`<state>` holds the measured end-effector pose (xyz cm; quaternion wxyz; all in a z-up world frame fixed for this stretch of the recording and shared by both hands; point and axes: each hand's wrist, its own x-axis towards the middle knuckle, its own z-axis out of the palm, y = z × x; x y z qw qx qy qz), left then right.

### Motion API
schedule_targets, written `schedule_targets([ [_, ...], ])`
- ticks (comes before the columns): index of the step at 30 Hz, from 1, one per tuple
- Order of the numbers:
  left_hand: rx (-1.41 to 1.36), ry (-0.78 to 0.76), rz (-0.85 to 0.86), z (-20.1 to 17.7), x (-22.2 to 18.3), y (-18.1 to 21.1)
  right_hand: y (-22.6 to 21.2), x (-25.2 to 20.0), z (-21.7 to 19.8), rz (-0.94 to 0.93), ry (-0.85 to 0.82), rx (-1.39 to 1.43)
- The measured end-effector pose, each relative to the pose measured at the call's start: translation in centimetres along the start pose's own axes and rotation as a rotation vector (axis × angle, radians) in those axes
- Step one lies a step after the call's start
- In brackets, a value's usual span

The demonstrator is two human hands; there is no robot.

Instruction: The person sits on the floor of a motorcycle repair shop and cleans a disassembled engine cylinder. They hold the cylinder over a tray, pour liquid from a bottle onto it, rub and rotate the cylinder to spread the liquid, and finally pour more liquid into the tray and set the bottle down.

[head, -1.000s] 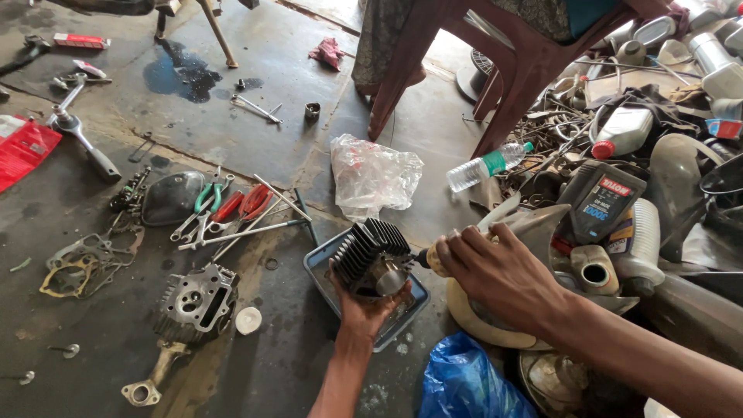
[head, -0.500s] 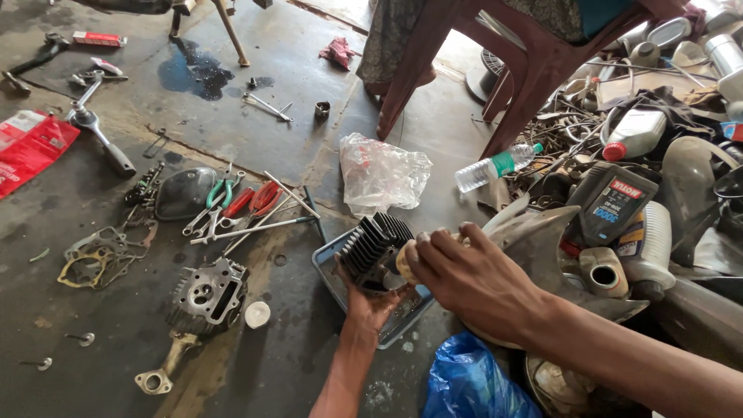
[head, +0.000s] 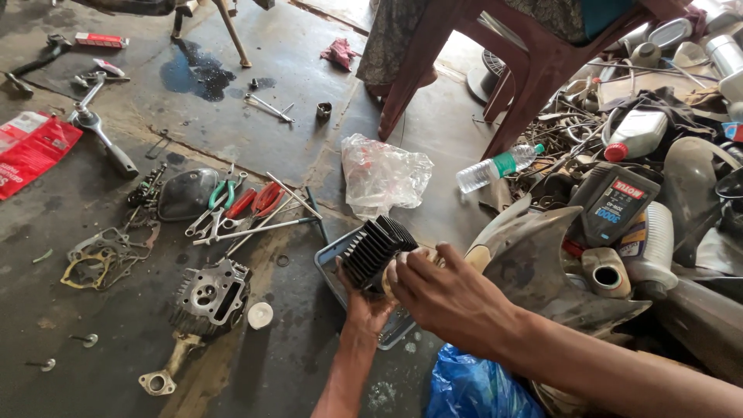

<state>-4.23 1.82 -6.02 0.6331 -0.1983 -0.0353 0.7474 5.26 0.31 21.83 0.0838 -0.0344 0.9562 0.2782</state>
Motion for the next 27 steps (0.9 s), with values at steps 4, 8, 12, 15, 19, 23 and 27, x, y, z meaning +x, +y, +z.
schedule_targets([
  [4, 0.003, -0.137, 0.034, -2.7, 1.2, 0.3, -0.7, -0.4, 1.5, -0.008, -0.012, -0.001],
  [8, 0.124, 0.038, 0.133, -1.3, 0.0, -0.1, -0.7, -0.8, 1.8, 0.004, -0.111, -0.010],
  [12, 0.211, 0.012, 0.132, -0.6, -0.6, -0.2, -1.1, -1.4, 1.7, 0.015, -0.142, -0.036],
  [15, 0.965, -0.440, 0.855, -3.8, -0.7, -1.9, -1.6, -1.9, 2.8, 0.022, -0.076, -0.067],
  [19, 0.101, -0.114, 0.083, -4.6, 2.2, -0.4, -2.3, -2.2, 2.8, 0.036, -0.029, -0.063],
  [23, 0.006, -0.039, 0.121, -4.6, 1.7, -1.3, -2.7, -2.1, 2.7, 0.051, 0.058, -0.023],
  [27, -0.019, -0.051, 0.083, -5.0, 1.2, -1.8, -2.7, -2.1, 2.6, 0.059, 0.113, 0.008],
])
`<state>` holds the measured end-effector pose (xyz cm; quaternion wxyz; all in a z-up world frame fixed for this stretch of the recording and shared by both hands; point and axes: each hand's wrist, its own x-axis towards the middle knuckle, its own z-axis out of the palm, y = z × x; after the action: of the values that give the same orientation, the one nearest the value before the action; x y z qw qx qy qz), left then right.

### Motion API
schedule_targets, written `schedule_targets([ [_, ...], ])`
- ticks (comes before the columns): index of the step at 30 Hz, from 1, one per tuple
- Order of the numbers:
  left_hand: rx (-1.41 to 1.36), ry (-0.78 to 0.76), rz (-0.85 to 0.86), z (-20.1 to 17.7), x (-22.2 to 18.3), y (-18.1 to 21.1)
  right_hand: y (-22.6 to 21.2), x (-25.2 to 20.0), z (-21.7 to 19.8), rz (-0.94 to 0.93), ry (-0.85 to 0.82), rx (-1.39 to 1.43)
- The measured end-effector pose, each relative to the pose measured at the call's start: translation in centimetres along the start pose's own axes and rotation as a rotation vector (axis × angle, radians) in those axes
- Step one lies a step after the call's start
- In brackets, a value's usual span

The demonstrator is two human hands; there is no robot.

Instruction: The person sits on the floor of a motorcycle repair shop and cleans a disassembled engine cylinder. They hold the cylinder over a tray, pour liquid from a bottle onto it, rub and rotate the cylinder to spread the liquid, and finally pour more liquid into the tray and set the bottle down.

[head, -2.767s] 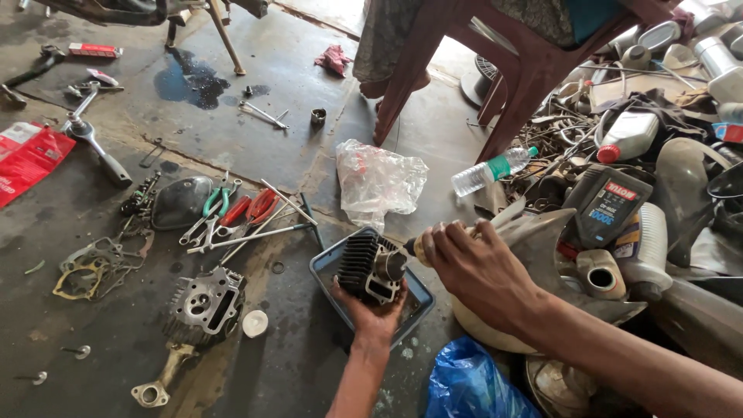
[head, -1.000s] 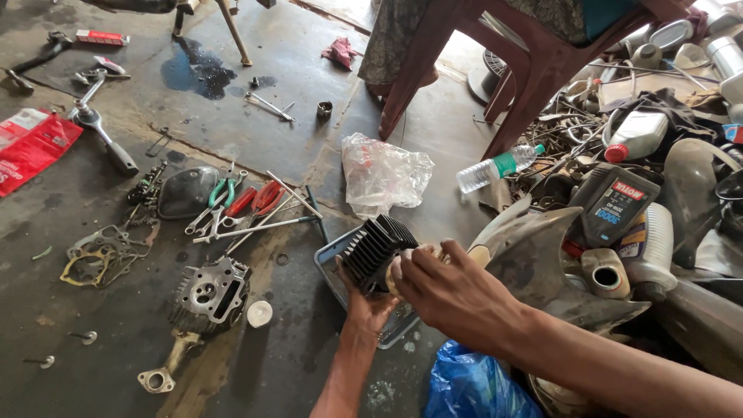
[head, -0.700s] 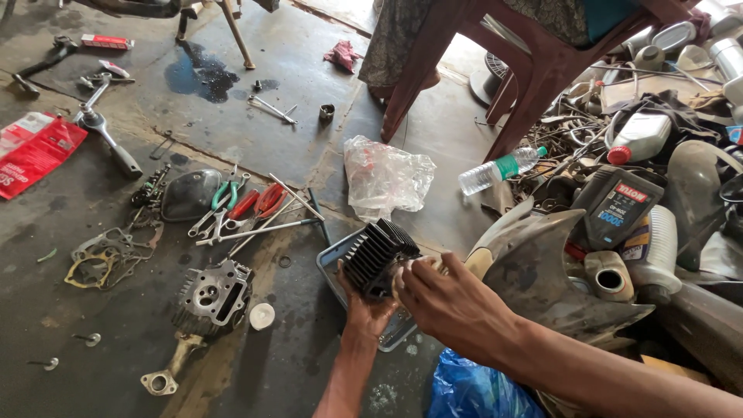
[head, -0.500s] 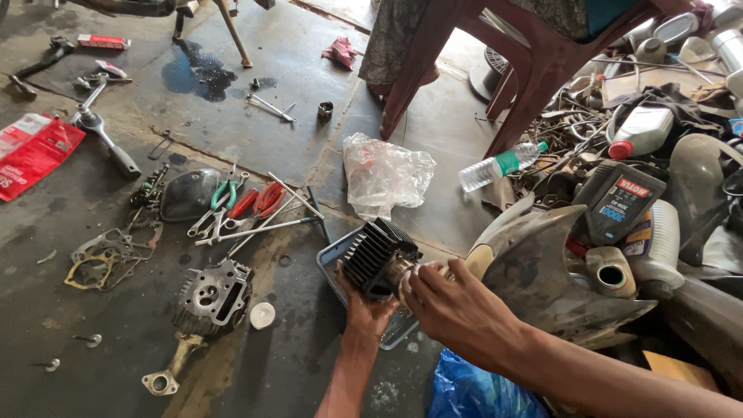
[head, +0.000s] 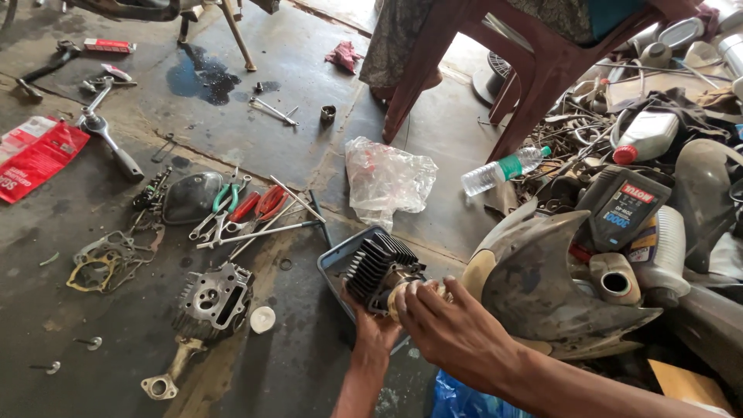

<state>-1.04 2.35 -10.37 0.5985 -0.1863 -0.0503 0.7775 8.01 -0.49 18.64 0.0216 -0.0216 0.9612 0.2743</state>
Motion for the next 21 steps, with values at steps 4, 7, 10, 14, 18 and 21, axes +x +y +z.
schedule_targets([
  [4, -0.036, 0.032, 0.010, 0.6, -0.3, -1.0, -0.4, -0.6, 0.8, 0.008, -0.019, 0.019],
  [7, -0.089, 0.057, 0.029, 1.3, -0.4, -1.2, -0.6, -1.2, 2.1, 0.013, -0.029, 0.058],
  [10, -0.208, -0.127, -0.020, 1.9, -0.8, -1.5, -1.1, -2.0, 3.7, 0.034, -0.062, 0.137],
  [14, -0.101, -0.047, 0.048, 2.1, -0.9, -1.2, -1.3, -2.8, 4.6, 0.069, -0.054, 0.161],
  [18, -0.123, -0.142, 0.029, -0.3, -0.4, -1.0, -1.6, -3.9, 5.7, 0.105, -0.051, 0.158],
  [21, -0.150, -0.050, 0.127, -2.8, 1.3, -0.9, -1.6, -3.6, 5.8, 0.116, -0.040, 0.151],
])
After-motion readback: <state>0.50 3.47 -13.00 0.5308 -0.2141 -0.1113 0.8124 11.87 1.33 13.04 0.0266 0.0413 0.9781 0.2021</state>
